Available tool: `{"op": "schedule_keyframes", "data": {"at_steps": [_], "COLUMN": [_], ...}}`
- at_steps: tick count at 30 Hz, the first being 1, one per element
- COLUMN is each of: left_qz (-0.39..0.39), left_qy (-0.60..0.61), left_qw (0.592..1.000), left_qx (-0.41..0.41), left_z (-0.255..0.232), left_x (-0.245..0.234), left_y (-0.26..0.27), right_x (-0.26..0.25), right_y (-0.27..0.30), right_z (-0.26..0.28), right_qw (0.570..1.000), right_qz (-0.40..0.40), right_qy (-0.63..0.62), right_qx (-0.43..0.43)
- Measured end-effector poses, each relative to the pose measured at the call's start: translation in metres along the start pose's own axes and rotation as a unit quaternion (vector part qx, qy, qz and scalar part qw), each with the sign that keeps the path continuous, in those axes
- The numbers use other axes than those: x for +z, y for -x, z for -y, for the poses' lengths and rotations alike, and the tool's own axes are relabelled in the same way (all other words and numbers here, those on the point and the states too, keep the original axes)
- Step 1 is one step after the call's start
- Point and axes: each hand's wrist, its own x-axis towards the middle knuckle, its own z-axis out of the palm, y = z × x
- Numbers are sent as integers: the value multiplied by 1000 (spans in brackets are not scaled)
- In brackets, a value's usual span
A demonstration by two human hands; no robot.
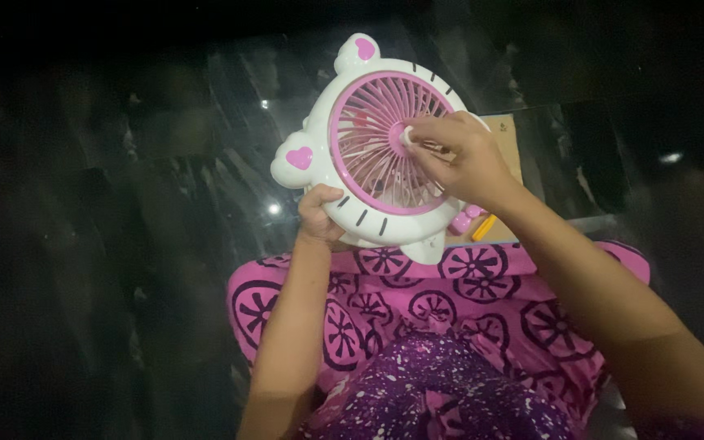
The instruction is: The person disassembles two small bear-shaped electric fans by removing the front grilles and fan blades using a screwdriver. They then reassemble the fans by placing the blades and grilles back and securing them.
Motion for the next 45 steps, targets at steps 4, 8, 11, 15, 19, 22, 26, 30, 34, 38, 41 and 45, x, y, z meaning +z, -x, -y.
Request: {"op": "schedule_keyframes", "data": {"at_steps": [4, 8, 11, 15, 19, 22, 26, 30, 34, 38, 41, 45], "left_qz": [14, 12, 17, 19, 10, 24, 29, 4, 19, 11, 12, 50], "left_qy": [-13, -22, -30, -24, -18, -17, -7, -19, -25, -22, -16, -20], "left_qw": [1000, 999, 999, 999, 1000, 1000, 1000, 1000, 999, 999, 1000, 998], "left_qx": [9, 22, 28, 27, 5, 1, 3, 22, 37, 31, 18, 22], "left_z": [-1, -1, -2, -4, -1, 2, 4, 1, -2, -6, -6, -2], "left_x": [4, 5, 7, 9, -1, -15, -25, -17, -8, -11, -16, -22], "left_y": [1, 1, 3, 4, 1, -1, -4, -3, 1, 2, 1, 0], "right_x": [-2, -6, -9, -15, -19, -20, -12, -4, -10, -14, -17, -13], "right_y": [2, -2, -7, -18, -24, -27, -27, -23, -23, -27, -27, -28], "right_z": [-2, -8, -10, -13, -14, -16, -16, -12, -8, -1, 4, 4], "right_qw": [995, 992, 993, 992, 991, 985, 990, 994, 994, 995, 995, 996], "right_qz": [55, 82, 101, 98, 133, 170, 133, 94, 105, 99, 96, 90], "right_qy": [-25, -16, 17, 24, -14, -8, 30, 51, 21, -2, -5, 13], "right_qx": [83, 92, 55, -72, -24, -39, -34, 11, -8, -31, -20, -5]}}
